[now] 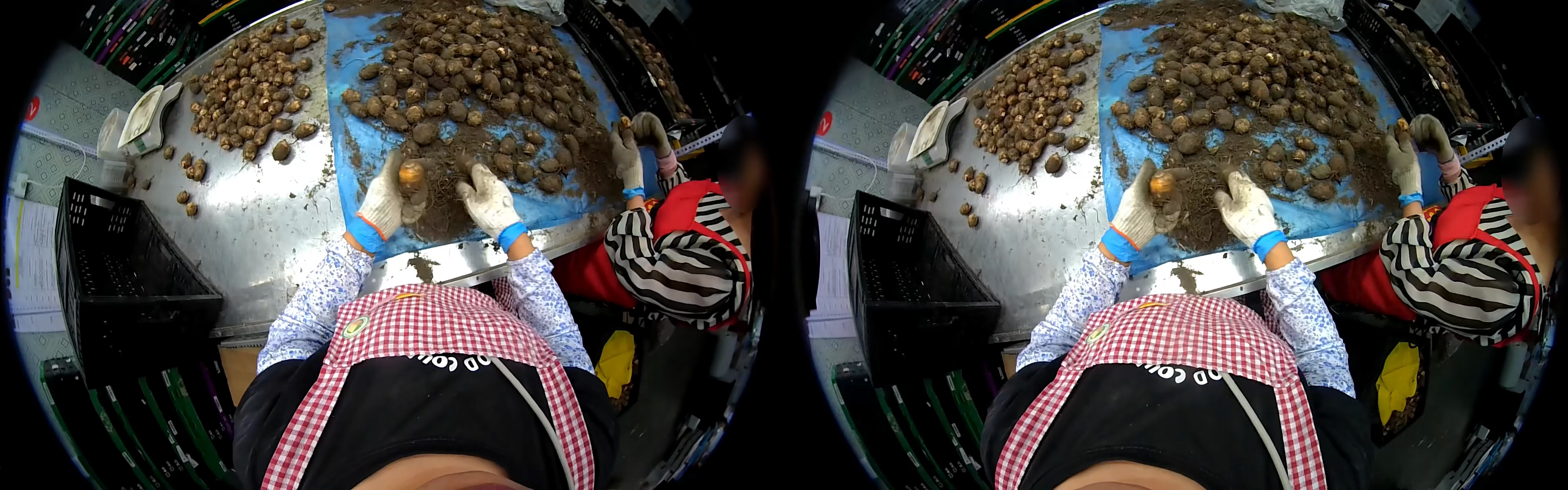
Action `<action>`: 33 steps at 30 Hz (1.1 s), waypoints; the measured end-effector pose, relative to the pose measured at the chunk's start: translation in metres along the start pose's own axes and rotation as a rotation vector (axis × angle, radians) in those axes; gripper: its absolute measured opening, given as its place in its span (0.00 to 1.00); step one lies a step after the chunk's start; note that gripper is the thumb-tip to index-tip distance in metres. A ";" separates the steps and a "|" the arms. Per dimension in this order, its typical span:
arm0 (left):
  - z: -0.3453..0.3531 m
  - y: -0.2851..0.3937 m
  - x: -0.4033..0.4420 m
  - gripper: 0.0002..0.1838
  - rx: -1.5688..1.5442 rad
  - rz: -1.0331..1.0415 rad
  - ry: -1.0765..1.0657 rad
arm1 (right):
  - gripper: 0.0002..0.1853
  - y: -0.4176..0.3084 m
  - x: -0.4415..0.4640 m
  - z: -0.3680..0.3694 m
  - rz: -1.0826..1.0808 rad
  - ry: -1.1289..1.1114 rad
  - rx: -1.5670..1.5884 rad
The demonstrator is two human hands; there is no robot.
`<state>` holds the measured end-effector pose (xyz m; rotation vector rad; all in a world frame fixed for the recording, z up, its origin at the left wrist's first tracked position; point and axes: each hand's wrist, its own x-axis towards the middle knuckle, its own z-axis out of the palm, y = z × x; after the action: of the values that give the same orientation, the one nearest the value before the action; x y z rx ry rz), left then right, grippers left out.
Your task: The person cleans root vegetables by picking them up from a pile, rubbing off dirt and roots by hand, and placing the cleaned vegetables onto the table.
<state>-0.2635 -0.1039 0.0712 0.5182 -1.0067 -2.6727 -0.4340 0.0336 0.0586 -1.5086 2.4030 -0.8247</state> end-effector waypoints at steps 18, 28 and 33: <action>0.019 -0.002 -0.008 0.13 1.856 0.754 0.380 | 0.23 -0.062 -0.009 -0.025 -0.291 -0.175 0.207; 0.012 -0.012 -0.005 0.17 1.058 0.545 0.322 | 0.30 -0.045 -0.013 -0.016 -0.350 0.012 0.399; 0.039 0.010 -0.012 0.15 1.146 0.303 0.471 | 0.29 -0.048 -0.015 -0.009 -0.388 0.037 0.322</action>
<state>-0.2678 -0.0842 0.1076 0.9986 -2.1303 -1.3782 -0.3944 0.0340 0.0906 -1.8523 1.9001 -1.2547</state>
